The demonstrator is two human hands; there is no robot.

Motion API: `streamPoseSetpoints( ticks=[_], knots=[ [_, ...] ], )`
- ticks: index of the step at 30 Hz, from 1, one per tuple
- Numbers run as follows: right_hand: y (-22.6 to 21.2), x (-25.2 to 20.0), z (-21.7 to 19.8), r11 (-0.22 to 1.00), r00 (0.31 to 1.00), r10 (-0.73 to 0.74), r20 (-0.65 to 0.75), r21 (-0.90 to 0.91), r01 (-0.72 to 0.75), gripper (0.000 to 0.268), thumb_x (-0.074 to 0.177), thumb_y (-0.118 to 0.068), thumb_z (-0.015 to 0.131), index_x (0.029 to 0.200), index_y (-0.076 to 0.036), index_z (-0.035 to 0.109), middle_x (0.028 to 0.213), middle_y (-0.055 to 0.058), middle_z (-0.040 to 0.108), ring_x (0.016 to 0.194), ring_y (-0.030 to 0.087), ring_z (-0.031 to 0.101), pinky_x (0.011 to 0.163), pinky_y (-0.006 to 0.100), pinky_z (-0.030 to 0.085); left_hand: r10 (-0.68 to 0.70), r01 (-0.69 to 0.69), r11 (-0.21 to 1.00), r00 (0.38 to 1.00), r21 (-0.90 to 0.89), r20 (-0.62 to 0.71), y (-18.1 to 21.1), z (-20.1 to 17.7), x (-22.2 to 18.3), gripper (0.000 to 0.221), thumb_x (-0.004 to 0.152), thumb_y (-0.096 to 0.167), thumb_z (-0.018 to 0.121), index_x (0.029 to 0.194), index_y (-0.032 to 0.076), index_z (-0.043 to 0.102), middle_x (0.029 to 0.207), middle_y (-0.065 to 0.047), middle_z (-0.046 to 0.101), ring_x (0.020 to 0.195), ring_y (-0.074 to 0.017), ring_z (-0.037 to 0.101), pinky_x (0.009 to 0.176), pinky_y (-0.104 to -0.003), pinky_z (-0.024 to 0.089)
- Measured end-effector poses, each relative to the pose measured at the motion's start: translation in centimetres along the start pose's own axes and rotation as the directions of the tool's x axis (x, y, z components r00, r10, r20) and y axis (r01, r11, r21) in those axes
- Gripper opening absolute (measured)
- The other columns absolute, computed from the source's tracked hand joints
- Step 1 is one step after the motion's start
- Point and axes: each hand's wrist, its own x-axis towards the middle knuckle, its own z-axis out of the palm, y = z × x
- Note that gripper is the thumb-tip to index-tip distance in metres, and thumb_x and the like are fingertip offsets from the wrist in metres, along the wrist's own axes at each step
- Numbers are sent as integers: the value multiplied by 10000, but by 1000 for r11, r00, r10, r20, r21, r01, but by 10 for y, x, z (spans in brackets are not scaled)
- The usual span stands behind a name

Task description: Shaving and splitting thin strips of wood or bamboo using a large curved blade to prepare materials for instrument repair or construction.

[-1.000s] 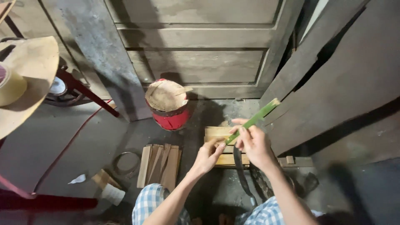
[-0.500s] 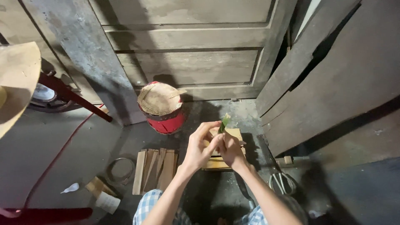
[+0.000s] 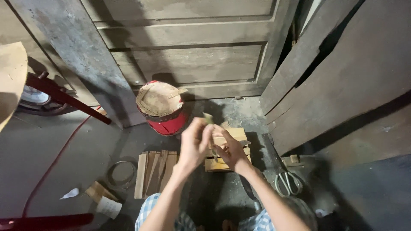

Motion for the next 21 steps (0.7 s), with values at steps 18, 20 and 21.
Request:
streamPoseSetpoints(
  ticks=[18, 20, 21],
  knots=[
    [98, -22, -13, 885, 942, 260, 213, 338, -321, 319, 1051, -198, 593, 805, -19, 689, 459, -75, 363, 388, 24, 271, 376, 163, 238, -682, 310, 720, 482, -621, -550, -194, -133, 2, 280, 1086, 295, 408, 1093, 122, 627, 714, -22, 619, 484, -74, 474, 425, -200, 451],
    [104, -23, -14, 860, 942, 258, 213, 393, -325, 329, 1062, -227, 587, 824, -20, 682, 458, -73, 329, 374, 21, 254, 364, 157, 228, -723, 334, 677, 467, -656, -509, -215, -134, 1, 284, 1082, 281, 403, 1105, 98, 619, 707, -20, 605, 482, -88, 482, 431, -228, 458],
    [106, -24, -14, 832, 942, 259, 214, 445, -330, 342, 1073, -256, 582, 843, -21, 674, 457, -72, 296, 359, 19, 238, 353, 150, 218, -764, 358, 630, 448, -689, -465, -225, -135, 1, 290, 1077, 267, 399, 1116, 74, 612, 699, -17, 592, 480, -102, 491, 437, -257, 465]
  ],
)
